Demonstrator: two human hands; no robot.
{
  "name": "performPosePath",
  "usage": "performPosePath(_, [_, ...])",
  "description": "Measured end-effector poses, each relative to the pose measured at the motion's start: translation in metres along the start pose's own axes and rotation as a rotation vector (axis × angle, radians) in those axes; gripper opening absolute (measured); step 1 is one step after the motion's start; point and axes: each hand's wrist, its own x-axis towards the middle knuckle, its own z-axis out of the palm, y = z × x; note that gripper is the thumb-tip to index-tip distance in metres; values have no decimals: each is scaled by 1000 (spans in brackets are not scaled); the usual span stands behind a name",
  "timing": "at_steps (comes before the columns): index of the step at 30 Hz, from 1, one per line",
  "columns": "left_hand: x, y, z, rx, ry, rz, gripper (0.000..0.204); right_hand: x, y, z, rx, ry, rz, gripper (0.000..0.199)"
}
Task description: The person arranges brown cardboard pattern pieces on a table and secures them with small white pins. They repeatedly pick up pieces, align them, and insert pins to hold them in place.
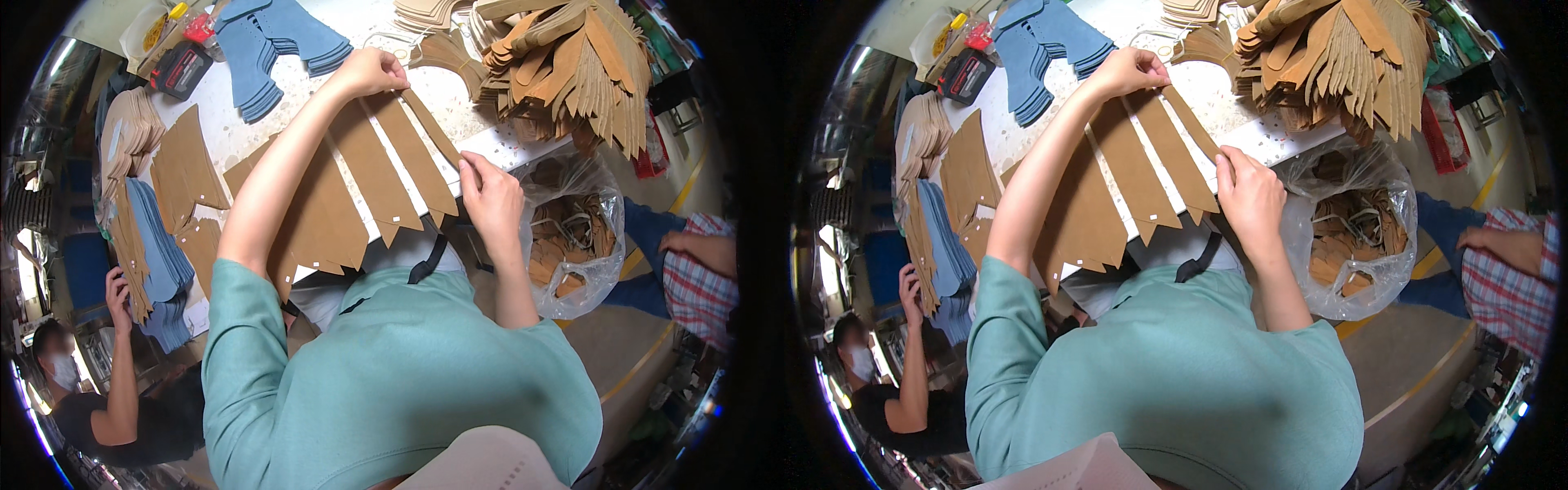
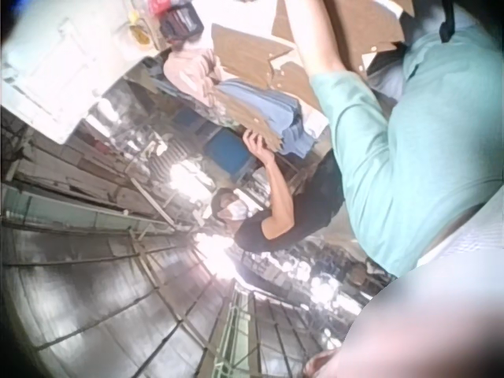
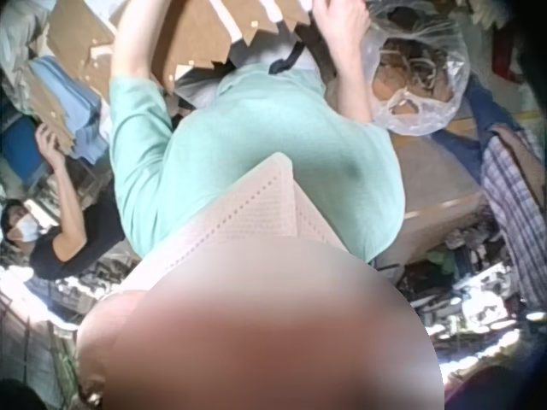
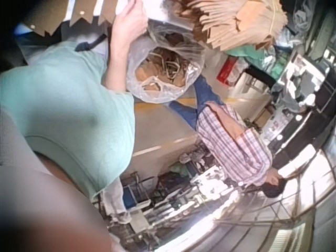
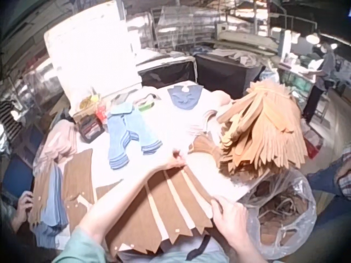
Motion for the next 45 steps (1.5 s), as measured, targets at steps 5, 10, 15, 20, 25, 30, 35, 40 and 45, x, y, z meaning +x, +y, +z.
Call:
performPosePath(5, [-12,9,-3,292,129,418,29,-1,0,1,-112,101,-204,30])
performPosePath(10, [-14,15,4,347,-52,641,33,6,-4,15,-87,42,-203,39])
performPosePath(15, [-14,21,7,434,-107,569,33,1,2,15,-57,71,-187,40])
performPosePath(20, [-27,1,-26,213,64,656,35,0,-7,5,-41,142,-241,38])
performPosePath(25, [-74,-52,-79,12,187,211,16,-27,-35,-12,384,-332,-143,26])
performPosePath(30, [-106,-77,-82,341,-42,-41,25,-54,-58,8,559,-949,-89,38])
performPosePath(35, [-113,-77,-68,195,-42,-109,18,-66,-66,18,729,-936,65,28])
performPosePath(40, [-119,-81,-77,47,-19,-45,18,-66,-67,10,824,-885,83,26])
performPosePath(45, [-134,-95,-100,80,-29,-20,24,-68,-70,17,985,-1057,129,29])
